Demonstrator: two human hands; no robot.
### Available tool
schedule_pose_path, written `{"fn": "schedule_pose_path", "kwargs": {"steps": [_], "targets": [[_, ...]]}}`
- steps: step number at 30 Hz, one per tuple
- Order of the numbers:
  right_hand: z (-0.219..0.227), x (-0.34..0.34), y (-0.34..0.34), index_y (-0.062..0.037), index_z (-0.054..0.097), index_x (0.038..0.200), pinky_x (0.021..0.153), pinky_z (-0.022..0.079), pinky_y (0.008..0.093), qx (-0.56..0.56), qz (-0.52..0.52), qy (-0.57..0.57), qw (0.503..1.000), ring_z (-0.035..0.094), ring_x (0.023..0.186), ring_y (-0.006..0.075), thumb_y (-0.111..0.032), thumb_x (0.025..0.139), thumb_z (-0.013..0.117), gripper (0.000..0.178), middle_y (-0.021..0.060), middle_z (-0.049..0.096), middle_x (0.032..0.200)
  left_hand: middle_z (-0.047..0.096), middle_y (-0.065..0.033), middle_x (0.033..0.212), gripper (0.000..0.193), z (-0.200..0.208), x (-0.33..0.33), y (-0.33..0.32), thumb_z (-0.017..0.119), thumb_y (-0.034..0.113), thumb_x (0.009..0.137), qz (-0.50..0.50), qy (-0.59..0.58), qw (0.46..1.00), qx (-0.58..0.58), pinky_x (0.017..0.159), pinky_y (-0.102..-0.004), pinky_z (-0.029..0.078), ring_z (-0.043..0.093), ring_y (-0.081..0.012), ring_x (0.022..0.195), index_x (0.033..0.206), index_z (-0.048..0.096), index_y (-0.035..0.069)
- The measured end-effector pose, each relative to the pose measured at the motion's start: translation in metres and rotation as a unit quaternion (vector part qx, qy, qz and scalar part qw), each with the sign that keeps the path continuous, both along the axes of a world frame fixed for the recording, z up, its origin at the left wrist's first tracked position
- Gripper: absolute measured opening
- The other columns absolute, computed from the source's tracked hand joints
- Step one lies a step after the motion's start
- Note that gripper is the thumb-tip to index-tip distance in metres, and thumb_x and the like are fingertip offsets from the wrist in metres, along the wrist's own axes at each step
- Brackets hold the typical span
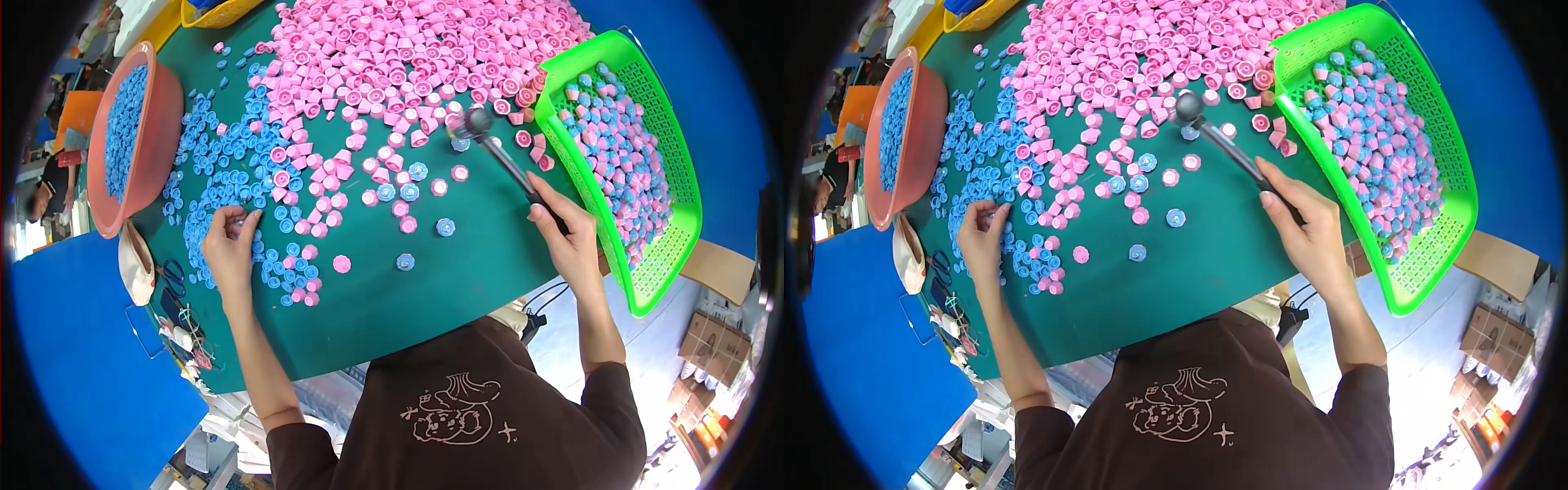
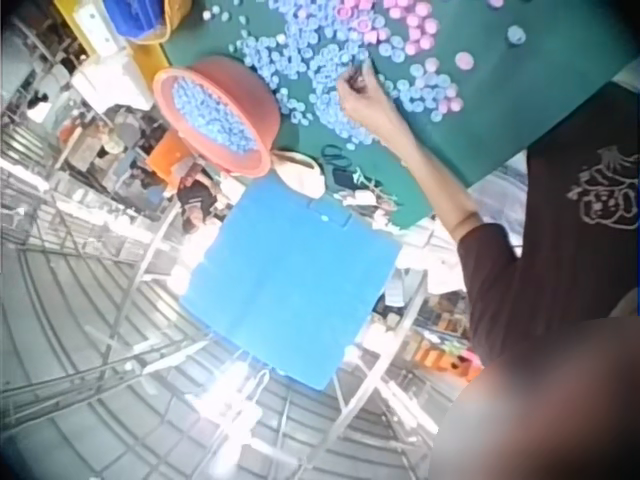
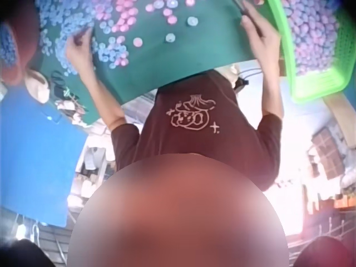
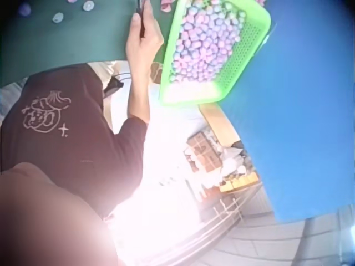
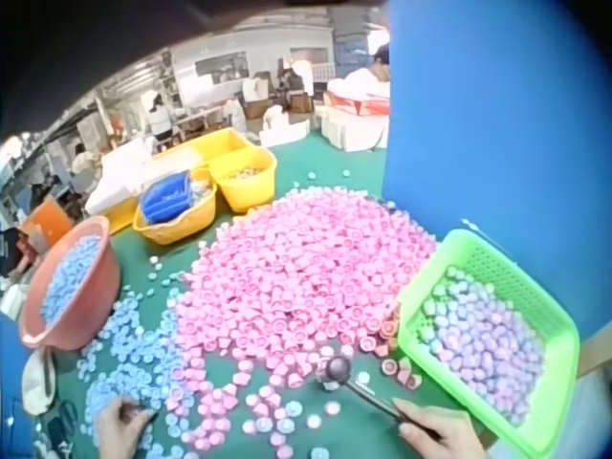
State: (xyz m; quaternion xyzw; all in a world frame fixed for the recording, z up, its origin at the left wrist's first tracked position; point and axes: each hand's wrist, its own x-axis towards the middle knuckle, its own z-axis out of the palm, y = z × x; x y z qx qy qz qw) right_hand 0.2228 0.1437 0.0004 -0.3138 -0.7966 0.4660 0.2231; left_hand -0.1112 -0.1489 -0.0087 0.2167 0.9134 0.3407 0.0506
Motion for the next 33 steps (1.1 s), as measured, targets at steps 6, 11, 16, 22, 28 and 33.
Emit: {"fn": "schedule_pose_path", "kwargs": {"steps": [6,11,16,22,28,33], "targets": [[0.018,-0.027,-0.004,-0.0084,0.064,0.129,0.062,0.044,0.0310,0.089,0.096,-0.109,0.985,0.053,0.064,0.0179,-0.005,0.090,0.065,0.039,0.0101,0.060,0.077,0.066,-0.0073,0.084,0.018,-0.004,0.012,0.007,0.079,0.010,0.079,-0.081,0.130,0.985,-0.082,0.059,-0.0287,0.045,0.057,-0.0151,0.065,0.092,0.071,0.000],[0.021,-0.047,0.006,-0.0103,0.064,0.129,0.063,0.045,0.0322,0.123,0.075,-0.141,0.979,0.054,0.064,0.0200,-0.006,0.091,0.064,0.038,0.0102,0.060,0.076,0.066,-0.0076,0.088,0.021,0.004,0.013,-0.003,0.078,0.008,0.079,-0.112,0.082,0.988,-0.075,0.060,-0.0282,0.046,0.056,-0.0144,0.066,0.097,0.072,0.001],[0.018,-0.041,0.010,-0.0072,0.062,0.130,0.066,0.046,0.0300,0.077,0.067,-0.091,0.991,0.056,0.067,0.0142,-0.007,0.093,0.063,0.038,0.0074,0.066,0.083,0.067,-0.0064,0.089,0.024,0.004,0.008,-0.009,0.077,0.007,0.080,-0.104,0.071,0.988,-0.092,0.060,-0.0268,0.044,0.055,-0.0121,0.067,0.103,0.072,0.003],[0.014,-0.030,0.010,-0.0053,0.062,0.131,0.075,0.047,0.0231,-0.030,0.015,-0.054,0.998,0.057,0.080,0.0072,-0.011,0.095,0.063,0.037,0.0029,0.068,0.098,0.069,-0.0073,0.090,0.026,0.026,0.059,0.098,0.080,0.010,0.077,-0.162,0.109,0.976,0.099,0.064,-0.0302,0.049,0.062,-0.0170,0.073,0.102,0.072,0.004],[0.011,-0.021,0.003,-0.0040,0.062,0.130,0.075,0.049,0.0250,-0.037,0.032,-0.034,0.998,0.061,0.079,0.0097,-0.012,0.095,0.064,0.036,0.0060,0.070,0.100,0.067,-0.0097,0.086,0.025,-0.004,0.071,0.180,0.081,0.011,0.072,-0.275,0.109,0.946,0.132,0.072,-0.0379,0.050,0.061,-0.0264,0.081,0.094,0.071,0.004],[0.008,-0.015,0.007,-0.0041,0.062,0.130,0.075,0.049,0.0254,-0.051,0.028,-0.055,0.997,0.061,0.078,0.0111,-0.012,0.094,0.064,0.037,0.0078,0.069,0.099,0.064,-0.0073,0.086,0.024,-0.013,0.071,0.193,0.083,0.013,0.070,-0.299,0.132,0.940,0.097,0.076,-0.0379,0.047,0.059,-0.0265,0.086,0.089,0.072,0.004]]}}
